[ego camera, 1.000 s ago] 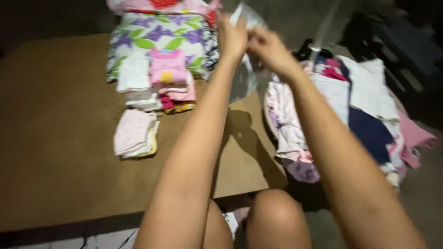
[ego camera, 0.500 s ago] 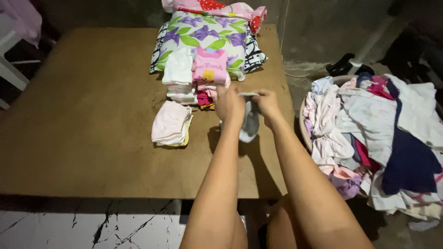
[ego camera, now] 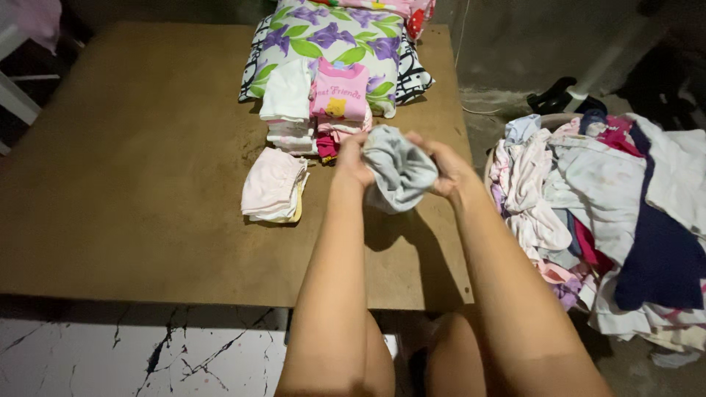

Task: The person folds small garments one by one on a low wooden table. They pick up each item, smooth it, fold it into a compact rectangle, and place it into a growing stack. The items include white, pink, and patterned baby clothes.

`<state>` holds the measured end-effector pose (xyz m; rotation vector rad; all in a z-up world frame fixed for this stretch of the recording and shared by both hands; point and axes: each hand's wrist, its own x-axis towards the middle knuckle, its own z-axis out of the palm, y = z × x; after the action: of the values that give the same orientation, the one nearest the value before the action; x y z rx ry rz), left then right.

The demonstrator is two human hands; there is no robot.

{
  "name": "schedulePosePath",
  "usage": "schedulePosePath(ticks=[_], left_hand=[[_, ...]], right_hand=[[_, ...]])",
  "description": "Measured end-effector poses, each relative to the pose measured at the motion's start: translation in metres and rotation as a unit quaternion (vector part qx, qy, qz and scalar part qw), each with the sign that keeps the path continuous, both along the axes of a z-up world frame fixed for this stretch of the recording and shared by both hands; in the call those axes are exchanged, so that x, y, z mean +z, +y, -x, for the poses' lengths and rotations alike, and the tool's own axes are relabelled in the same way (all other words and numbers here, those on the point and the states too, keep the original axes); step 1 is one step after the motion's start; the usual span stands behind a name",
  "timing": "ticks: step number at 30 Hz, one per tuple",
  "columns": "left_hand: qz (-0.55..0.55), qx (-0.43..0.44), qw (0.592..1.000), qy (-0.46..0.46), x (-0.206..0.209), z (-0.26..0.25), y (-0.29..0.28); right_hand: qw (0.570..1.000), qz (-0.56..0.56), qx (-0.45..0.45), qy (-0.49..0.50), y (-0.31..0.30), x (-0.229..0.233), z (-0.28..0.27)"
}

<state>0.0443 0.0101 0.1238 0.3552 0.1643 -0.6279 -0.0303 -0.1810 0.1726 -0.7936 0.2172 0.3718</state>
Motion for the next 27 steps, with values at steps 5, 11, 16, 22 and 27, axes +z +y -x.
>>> schedulePosePath(ticks=[5, 11, 16, 22, 27], left_hand=[[-0.198, 0.028, 0.964, -0.174, 0.034, 0.028, 0.007], [-0.502, -0.051, 0.835, -0.217, 0.013, 0.03, 0.001], [-0.156, -0.016, 0.975, -0.161, -0.021, 0.01, 0.013], [-0.046, 0.001, 0.992, -0.115, 0.004, 0.018, 0.02], [-0.497, -0.024, 0.797, -0.341, 0.026, 0.04, 0.017]], right_hand=[[0.922, 0.385, -0.015, -0.034, -0.002, -0.014, -0.008], [0.999, 0.015, -0.029, 0.03, -0.02, -0.034, -0.023], [0.997, 0.068, 0.021, -0.022, -0.016, 0.01, 0.008], [0.915, 0.396, 0.055, -0.055, -0.005, 0.009, 0.008], [0.972, 0.202, -0.088, 0.078, -0.018, -0.019, -0.014]])
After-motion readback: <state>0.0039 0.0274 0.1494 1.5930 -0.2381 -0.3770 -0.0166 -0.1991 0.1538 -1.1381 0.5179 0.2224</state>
